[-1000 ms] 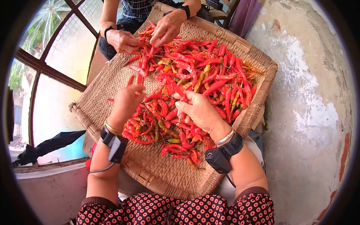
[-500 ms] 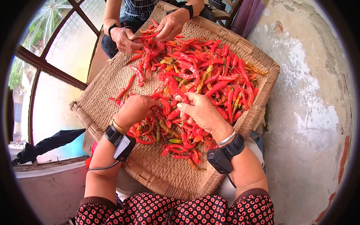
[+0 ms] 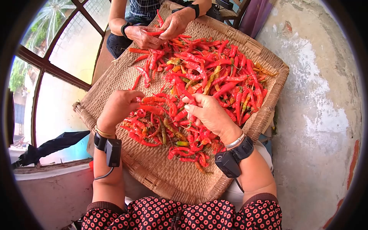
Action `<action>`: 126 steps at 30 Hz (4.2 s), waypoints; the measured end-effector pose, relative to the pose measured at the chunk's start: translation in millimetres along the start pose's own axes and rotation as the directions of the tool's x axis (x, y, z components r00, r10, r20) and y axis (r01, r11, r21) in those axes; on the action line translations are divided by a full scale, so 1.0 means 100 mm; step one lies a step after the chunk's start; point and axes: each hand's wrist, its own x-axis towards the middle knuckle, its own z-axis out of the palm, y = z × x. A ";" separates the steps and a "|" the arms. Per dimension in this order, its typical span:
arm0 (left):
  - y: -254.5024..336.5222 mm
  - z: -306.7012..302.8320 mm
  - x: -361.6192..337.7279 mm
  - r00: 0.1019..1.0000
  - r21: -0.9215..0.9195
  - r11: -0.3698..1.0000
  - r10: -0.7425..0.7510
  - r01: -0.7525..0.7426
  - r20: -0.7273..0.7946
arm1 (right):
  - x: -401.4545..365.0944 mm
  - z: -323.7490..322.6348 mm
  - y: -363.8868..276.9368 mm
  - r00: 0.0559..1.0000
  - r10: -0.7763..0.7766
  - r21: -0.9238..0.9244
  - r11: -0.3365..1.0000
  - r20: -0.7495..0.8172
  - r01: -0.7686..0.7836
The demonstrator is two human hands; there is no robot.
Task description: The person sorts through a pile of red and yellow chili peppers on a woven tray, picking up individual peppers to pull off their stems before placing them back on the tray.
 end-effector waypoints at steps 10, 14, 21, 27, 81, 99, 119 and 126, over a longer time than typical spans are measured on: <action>-0.50 -0.26 -0.15 0.923 -0.445 0.867 -0.337 0.226 -0.188 | 0.01 0.01 -0.01 1.000 -0.007 -0.028 1.000 0.018 0.007; -0.28 -0.08 -0.04 0.855 -0.216 0.943 -0.324 0.254 -0.406 | 0.01 0.05 -0.01 1.000 0.013 0.014 1.000 0.021 -0.013; 0.71 0.39 0.00 0.988 -0.585 0.811 0.109 -0.027 0.105 | 0.03 0.08 0.07 0.996 0.006 0.032 0.999 0.092 -0.009; 0.52 0.39 0.04 0.995 -0.638 0.766 -0.009 0.073 0.103 | 0.01 0.08 0.05 0.997 0.024 0.004 1.000 0.080 -0.024; 0.40 0.53 0.08 0.979 -0.601 0.790 0.001 0.124 0.203 | -0.09 0.04 0.25 0.950 0.037 -0.950 0.053 0.309 0.307; 0.41 0.53 0.00 0.916 -0.238 0.914 0.370 -0.328 0.156 | 0.04 0.04 0.03 0.990 -0.135 0.141 0.982 0.050 0.127; -0.03 0.38 0.09 0.984 -0.703 0.693 -0.172 0.157 0.050 | -0.19 0.09 0.31 0.941 0.011 -0.939 -0.056 0.338 0.338; -0.06 0.19 0.08 0.952 -0.866 0.414 -0.233 0.281 0.198 | -0.20 0.04 0.11 0.943 -0.115 -0.875 0.351 0.314 0.334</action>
